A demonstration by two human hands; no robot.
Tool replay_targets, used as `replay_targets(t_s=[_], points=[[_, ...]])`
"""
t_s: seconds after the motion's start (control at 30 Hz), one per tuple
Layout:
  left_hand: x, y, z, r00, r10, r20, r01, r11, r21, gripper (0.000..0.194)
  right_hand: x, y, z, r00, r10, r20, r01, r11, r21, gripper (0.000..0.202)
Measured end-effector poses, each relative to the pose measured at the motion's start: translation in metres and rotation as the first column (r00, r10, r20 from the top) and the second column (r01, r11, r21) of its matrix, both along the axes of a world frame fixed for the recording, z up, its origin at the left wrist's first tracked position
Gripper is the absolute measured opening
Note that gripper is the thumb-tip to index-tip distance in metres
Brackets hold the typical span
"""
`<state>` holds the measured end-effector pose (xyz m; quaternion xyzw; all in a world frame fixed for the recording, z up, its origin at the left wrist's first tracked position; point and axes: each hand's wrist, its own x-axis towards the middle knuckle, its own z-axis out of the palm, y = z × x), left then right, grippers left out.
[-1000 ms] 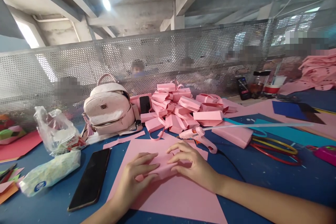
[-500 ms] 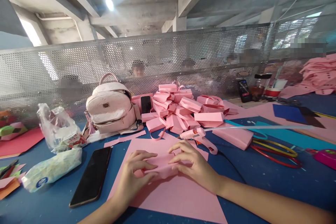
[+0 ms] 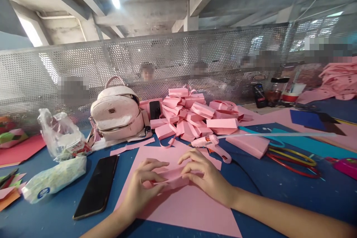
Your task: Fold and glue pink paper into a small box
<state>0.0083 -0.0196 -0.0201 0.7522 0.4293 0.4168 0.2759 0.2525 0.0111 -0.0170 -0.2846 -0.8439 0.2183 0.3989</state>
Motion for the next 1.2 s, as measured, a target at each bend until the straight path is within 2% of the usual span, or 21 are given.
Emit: replay_targets(t_s=[0.27,0.37,0.47,0.57,0.7,0.87,1.2], points=[[0.004,-0.002,0.004,0.999,0.006,0.036,-0.004,0.999,-0.04,0.02,-0.005,-0.003,0.002,1.0,-0.025,-0.003,0.025,0.999,-0.042,0.015],[0.003,-0.002,0.003,1.0,0.013,0.015,-0.013,1.0,-0.027,0.019,-0.01,-0.004,0.0,0.999,-0.032,-0.023,0.028,0.991,-0.13,0.011],[0.003,-0.004,0.001,1.0,0.006,-0.01,-0.006,1.0,0.013,0.02,-0.015,-0.006,-0.002,0.998,-0.027,-0.051,0.017,0.983,-0.183,0.014],[0.007,-0.005,-0.001,0.999,0.014,-0.029,-0.012,0.996,0.089,0.019,-0.018,-0.007,-0.001,0.997,-0.02,-0.073,0.008,0.986,-0.169,0.018],[0.02,-0.004,0.0,0.995,0.08,-0.065,-0.068,0.983,0.168,0.016,-0.018,-0.006,0.001,0.997,-0.001,-0.081,-0.01,0.991,-0.133,0.02],[0.031,-0.002,0.006,0.979,0.162,-0.121,-0.13,0.963,0.238,0.021,-0.017,-0.003,0.001,0.997,0.008,-0.081,-0.017,0.994,-0.111,0.017],[0.02,-0.006,0.012,0.981,0.113,-0.157,-0.051,0.935,0.352,0.021,-0.012,-0.006,0.001,0.998,0.012,-0.055,-0.019,0.992,-0.126,0.019]])
